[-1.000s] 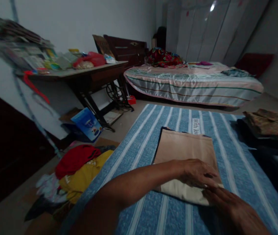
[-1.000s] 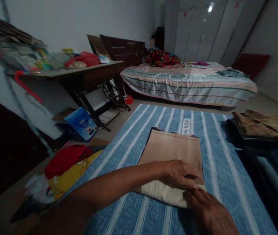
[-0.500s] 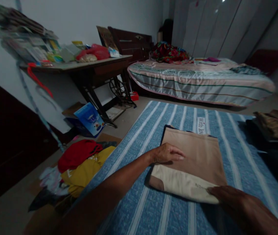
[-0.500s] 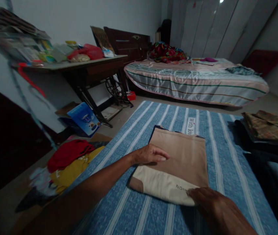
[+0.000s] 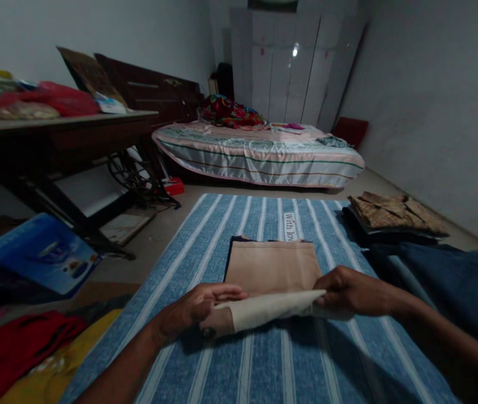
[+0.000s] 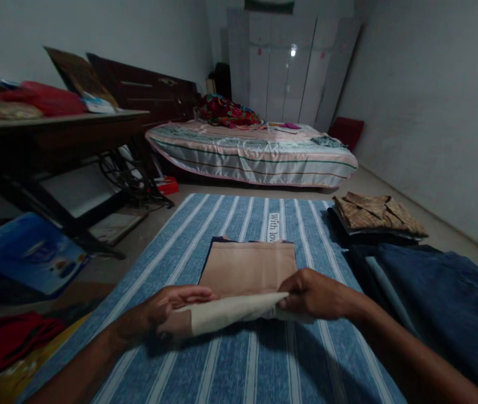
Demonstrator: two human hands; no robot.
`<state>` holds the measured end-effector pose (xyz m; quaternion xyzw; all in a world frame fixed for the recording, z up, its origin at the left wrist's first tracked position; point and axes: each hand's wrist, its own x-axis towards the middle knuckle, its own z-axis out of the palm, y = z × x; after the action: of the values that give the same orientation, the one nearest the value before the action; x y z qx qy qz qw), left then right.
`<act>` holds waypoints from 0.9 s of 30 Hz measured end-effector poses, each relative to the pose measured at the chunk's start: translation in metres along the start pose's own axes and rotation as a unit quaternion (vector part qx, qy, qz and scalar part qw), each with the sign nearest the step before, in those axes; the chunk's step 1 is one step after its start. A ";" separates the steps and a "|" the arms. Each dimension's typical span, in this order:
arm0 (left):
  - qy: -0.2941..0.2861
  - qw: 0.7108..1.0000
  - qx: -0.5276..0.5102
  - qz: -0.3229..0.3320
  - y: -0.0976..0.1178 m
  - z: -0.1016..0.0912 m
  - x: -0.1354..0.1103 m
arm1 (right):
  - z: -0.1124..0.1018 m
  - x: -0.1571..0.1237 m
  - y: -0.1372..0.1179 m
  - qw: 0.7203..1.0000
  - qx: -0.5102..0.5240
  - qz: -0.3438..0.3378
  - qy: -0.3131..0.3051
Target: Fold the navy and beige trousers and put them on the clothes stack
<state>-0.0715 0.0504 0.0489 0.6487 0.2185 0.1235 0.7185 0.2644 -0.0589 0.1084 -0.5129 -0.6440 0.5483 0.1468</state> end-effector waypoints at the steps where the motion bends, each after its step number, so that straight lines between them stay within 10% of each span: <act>1: 0.007 1.000 -0.025 0.000 -0.002 -0.002 0.000 | -0.013 0.009 -0.002 0.999 0.033 0.011 -0.005; 10: 0.181 0.967 -0.178 0.021 0.012 -0.015 0.046 | -0.098 0.114 0.033 0.969 0.148 0.099 0.172; 18: 0.311 0.941 -0.101 -0.093 0.005 -0.016 0.070 | -0.080 0.102 0.089 0.924 0.259 0.035 0.278; 27: 0.395 0.915 -0.081 0.004 0.019 -0.013 0.087 | -0.062 0.083 0.074 0.870 0.298 -0.011 0.393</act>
<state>0.0006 0.1047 0.0531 0.4872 0.4715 0.3901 0.6230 0.3123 0.0346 0.0359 -0.6106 -0.3447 0.4656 0.5400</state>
